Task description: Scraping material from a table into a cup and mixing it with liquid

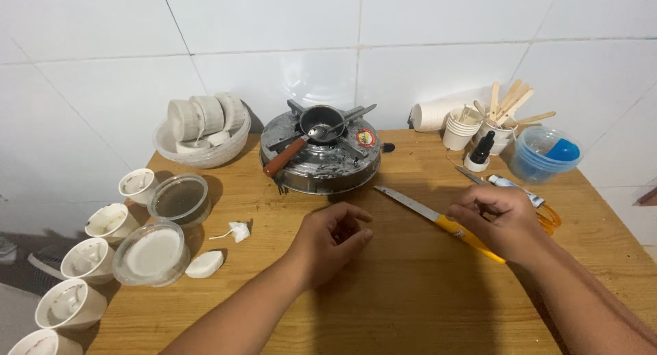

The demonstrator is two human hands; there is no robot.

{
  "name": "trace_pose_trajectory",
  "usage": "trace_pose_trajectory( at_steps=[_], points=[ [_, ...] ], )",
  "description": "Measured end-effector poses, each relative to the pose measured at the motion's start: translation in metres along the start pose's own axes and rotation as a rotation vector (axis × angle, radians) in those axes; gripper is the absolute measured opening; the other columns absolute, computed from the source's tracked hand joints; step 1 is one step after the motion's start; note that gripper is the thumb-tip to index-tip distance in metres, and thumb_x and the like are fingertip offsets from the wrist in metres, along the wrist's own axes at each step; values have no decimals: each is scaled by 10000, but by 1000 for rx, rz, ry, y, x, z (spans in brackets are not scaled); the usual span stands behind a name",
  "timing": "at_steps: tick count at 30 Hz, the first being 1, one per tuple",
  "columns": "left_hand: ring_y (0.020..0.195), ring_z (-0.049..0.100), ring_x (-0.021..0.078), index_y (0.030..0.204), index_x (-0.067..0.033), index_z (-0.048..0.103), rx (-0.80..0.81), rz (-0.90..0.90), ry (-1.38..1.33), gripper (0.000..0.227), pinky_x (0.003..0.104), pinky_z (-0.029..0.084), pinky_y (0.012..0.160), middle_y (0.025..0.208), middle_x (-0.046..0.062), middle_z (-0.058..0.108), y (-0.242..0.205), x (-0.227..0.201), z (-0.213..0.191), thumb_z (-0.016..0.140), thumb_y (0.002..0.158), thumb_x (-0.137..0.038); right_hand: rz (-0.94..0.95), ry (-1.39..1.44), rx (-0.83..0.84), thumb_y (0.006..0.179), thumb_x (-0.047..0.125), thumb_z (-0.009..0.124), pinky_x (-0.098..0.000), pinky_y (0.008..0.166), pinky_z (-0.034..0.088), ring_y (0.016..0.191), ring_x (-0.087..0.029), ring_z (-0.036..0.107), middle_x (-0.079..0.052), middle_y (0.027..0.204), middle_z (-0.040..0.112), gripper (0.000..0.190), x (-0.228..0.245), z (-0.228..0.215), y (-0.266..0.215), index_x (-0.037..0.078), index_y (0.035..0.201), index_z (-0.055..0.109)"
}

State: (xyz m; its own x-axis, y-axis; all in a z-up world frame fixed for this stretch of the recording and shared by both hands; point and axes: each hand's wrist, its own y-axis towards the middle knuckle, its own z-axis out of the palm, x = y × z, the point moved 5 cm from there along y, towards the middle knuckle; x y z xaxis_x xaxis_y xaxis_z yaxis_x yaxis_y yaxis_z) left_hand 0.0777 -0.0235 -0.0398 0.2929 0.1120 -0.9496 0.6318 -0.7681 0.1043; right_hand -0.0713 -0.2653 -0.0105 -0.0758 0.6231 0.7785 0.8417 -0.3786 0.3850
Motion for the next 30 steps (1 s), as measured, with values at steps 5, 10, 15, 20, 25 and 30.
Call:
trace_pose_trajectory(
  at_steps=[5,10,15,20,25,30],
  points=[
    [647,552,69,1059,-121,761,-35,81,-23,183,239,479,600,754,-21,659,-5,12,6,775,881,-163,-49,-112,17,875,171,752,-292,501,349,525,-107,475,-11,601,630,160,-12,-4,-7,78,751,791],
    [603,511,64,1046,-89,763,-19,125,-45,171,236,449,556,731,-27,606,-12,4,3,771,881,-133,-57,-72,23,860,123,737,-284,477,336,490,-97,467,-5,574,676,155,-4,-5,-14,74,730,806],
    [603,509,67,1046,-85,752,-16,128,-74,161,238,448,558,713,-25,595,-12,11,4,762,889,-122,-35,-62,40,870,143,723,-271,470,317,495,-93,457,7,540,588,197,1,-1,-17,65,698,782],
    [602,547,77,1059,-84,740,-7,126,-17,175,246,481,566,717,-13,638,-13,-3,-1,758,897,-146,-42,-137,17,868,183,740,-274,499,328,528,-90,447,9,593,643,192,-18,-4,-13,77,711,769],
    [661,520,76,1085,-106,747,27,-17,-17,196,244,468,618,753,-37,617,-11,-2,1,751,901,-175,24,-86,49,890,188,736,-271,472,334,503,-88,460,2,577,672,225,-6,1,-7,70,710,802],
    [632,515,73,1048,-111,756,14,71,18,161,248,458,592,728,-35,618,-7,-1,-1,767,896,-161,-2,-84,112,897,204,725,-284,471,299,483,-94,426,0,554,592,243,-11,5,0,78,696,780]
  ],
)
